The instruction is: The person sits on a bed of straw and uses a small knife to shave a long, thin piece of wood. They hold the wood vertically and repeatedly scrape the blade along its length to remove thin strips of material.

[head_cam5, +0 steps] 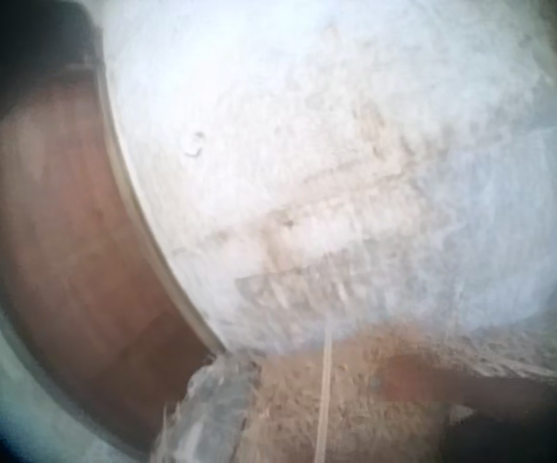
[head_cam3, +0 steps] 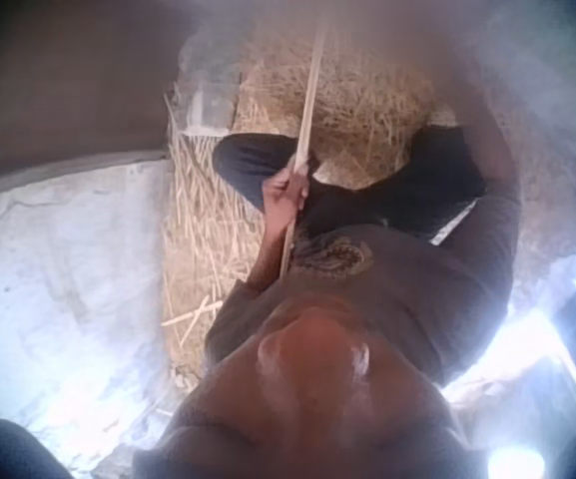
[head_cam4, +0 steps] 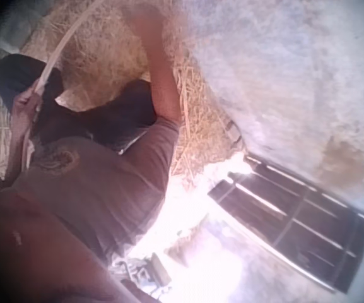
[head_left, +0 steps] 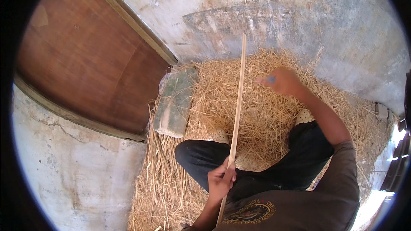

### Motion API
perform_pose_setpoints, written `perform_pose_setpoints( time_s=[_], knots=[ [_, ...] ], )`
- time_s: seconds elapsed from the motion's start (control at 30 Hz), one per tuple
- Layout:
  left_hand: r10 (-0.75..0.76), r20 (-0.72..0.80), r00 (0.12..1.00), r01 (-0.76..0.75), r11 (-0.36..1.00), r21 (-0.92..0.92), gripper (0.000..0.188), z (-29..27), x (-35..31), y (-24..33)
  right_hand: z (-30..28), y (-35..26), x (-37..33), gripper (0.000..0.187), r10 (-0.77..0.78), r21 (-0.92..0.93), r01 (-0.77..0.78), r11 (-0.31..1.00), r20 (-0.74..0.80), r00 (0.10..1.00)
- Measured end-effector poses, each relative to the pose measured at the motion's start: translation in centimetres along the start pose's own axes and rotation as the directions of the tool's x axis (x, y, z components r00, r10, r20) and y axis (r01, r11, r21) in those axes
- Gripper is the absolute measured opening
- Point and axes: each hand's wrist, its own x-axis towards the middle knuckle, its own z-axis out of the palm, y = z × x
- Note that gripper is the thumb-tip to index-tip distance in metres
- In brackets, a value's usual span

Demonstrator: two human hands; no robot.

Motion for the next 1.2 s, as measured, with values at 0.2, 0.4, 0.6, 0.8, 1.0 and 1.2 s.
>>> perform_pose_setpoints(
  time_s=[0.2,0.4,0.6,0.8,1.0,1.2],
  knots=[
    [0.241,-0.014,0.97,-0.237,0.962,0.132,0.028,0.9,1.3,1.0,4.5,-7.8,-6.8,0.082,-0.421,-0.09,0.431,0.898,0.108,0.9],
    [0.466,0.015,0.885,-0.41,0.762,0.501,0.031,0.3,0.6,1.3,6.4,-7.7,-6.3,0.081,-0.491,-0.054,0.492,0.869,0.031,0.871],
    [0.445,0.033,0.895,-0.369,0.695,0.618,0.034,-0.1,-0.4,1.9,5.1,-6.7,-3.8,0.083,-0.294,-0.057,0.294,0.954,0.003,0.956],
    [0.519,0.038,0.854,-0.418,0.642,0.642,0.032,0.7,-0.3,2.1,7.1,-6.7,-5.9,0.076,-0.441,-0.052,0.439,0.897,-0.04,0.897],
    [0.514,0.036,0.857,-0.408,0.634,0.657,0.027,0.3,-0.7,2.4,6.9,-7.7,-6.5,0.085,-0.43,0.026,0.43,0.902,-0.005,0.903],
    [0.54,0.072,0.839,-0.442,0.597,0.67,0.024,0.2,-1.2,2.6,7.3,-5.7,-3.3,0.07,-0.229,-0.024,0.228,0.973,-0.047,0.972]
  ],
)
